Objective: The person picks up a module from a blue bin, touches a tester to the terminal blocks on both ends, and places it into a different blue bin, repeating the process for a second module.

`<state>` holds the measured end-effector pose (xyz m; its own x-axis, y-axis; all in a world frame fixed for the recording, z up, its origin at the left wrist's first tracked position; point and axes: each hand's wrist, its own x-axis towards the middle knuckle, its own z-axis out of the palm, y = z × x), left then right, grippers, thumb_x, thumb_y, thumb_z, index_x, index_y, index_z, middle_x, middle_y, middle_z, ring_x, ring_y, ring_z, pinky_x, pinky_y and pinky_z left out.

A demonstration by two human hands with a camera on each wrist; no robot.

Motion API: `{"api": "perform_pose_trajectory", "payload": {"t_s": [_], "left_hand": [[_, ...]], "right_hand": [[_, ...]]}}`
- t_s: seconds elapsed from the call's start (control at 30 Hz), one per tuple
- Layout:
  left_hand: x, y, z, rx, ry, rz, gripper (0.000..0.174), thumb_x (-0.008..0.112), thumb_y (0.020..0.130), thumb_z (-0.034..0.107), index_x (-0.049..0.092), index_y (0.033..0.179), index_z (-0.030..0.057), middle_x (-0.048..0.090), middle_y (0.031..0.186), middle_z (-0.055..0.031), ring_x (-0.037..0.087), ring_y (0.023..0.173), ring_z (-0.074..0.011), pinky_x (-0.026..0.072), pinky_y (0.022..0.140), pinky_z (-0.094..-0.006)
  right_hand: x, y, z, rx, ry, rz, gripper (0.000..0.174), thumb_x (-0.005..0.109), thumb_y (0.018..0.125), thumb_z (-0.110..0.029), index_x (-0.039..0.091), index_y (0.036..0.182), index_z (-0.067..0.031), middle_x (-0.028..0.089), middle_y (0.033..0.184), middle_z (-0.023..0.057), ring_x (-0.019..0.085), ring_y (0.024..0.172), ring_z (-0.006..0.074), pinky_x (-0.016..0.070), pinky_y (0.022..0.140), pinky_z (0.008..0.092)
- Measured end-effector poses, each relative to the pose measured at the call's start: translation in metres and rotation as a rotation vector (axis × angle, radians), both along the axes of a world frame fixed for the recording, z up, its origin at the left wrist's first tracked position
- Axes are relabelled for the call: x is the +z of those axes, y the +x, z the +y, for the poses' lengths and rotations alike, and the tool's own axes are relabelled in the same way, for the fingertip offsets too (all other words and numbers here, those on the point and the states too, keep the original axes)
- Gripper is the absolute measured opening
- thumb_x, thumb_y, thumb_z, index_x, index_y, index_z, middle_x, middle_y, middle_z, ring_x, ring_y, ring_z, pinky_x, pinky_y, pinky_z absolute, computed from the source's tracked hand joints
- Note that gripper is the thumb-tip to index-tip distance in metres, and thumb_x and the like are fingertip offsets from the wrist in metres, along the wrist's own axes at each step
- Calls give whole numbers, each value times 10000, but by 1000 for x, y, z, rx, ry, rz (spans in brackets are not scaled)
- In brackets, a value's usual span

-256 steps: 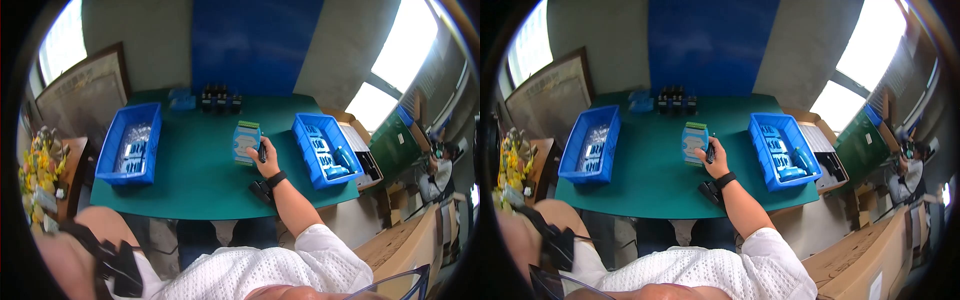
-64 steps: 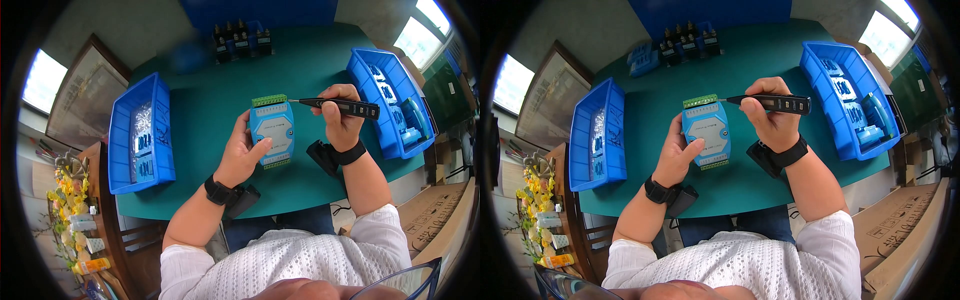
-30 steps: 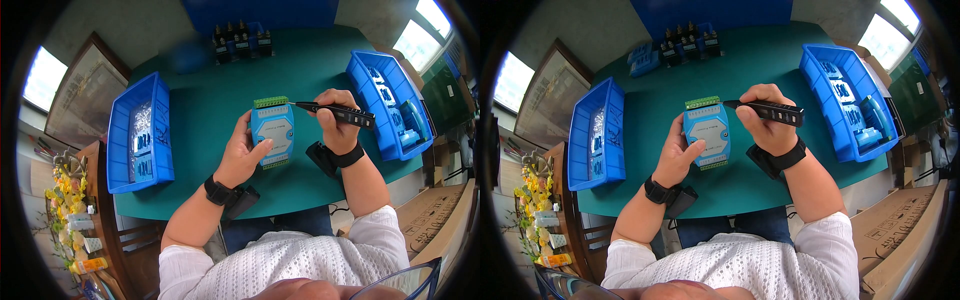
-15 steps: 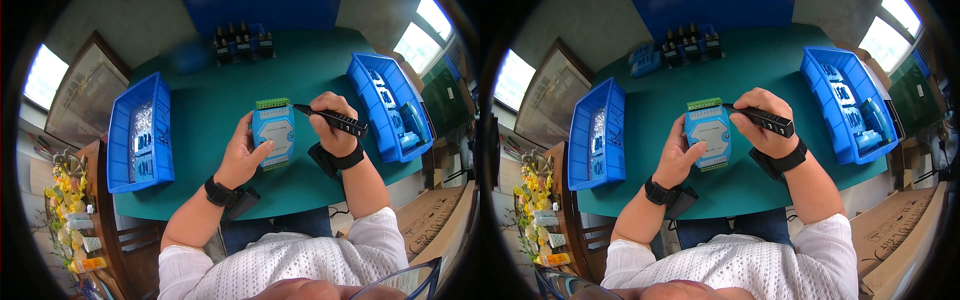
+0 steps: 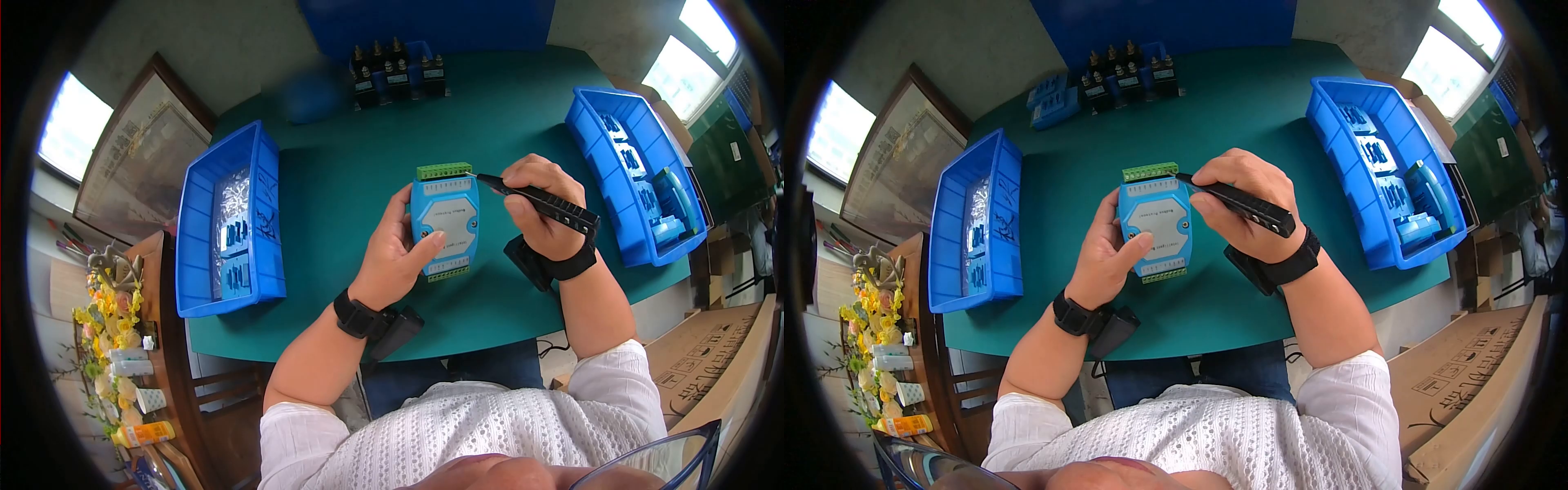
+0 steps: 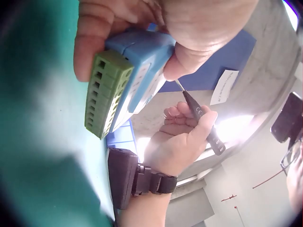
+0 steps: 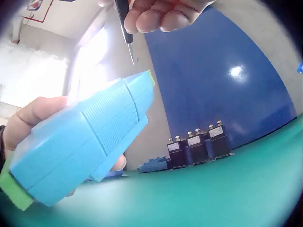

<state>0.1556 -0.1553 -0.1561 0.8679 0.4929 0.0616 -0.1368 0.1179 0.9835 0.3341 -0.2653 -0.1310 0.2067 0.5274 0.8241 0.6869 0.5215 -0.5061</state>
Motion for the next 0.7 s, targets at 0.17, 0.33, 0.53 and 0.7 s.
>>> {"api": "perform_pose_trajectory", "payload": {"t_s": [0.17, 0.33, 0.53, 0.7], "left_hand": [[-1, 0, -1, 2, 9, -4, 652, 575, 832, 98, 209, 1364, 9, 523, 1131, -153, 531, 1040, -191, 431, 899, -329], [-1, 0, -1, 10, 41, -11, 654, 577, 829, 93, 210, 1364, 10, 522, 1133, -153, 530, 1047, -195, 427, 906, -333], [-2, 0, -1, 16, 49, -21, 650, 580, 828, 89, 216, 1362, 10, 526, 1128, -149, 533, 1044, -193, 426, 906, -331], [-3, -1, 0, 6, 52, 0, 654, 586, 827, 90, 219, 1364, 19, 530, 1126, -142, 534, 1043, -188, 426, 905, -327]], "right_hand": [[1, -1, 2, -15, 5, -26, 160, 697, 734, -88, 581, 831, -34, 599, 713, 102, 574, 589, 206, 458, 533, 274], [2, -2, 1, -13, 12, -35, 159, 696, 736, -88, 584, 832, -29, 602, 714, 101, 569, 583, 199, 455, 529, 272], [-6, 1, 1, 9, 32, 57, 158, 690, 752, -103, 590, 843, -21, 599, 707, 92, 555, 569, 180, 443, 515, 259], [-7, 1, 2, 4, 17, 38, 157, 690, 750, -102, 593, 849, -30, 597, 705, 89, 554, 566, 176, 443, 512, 258]]}}
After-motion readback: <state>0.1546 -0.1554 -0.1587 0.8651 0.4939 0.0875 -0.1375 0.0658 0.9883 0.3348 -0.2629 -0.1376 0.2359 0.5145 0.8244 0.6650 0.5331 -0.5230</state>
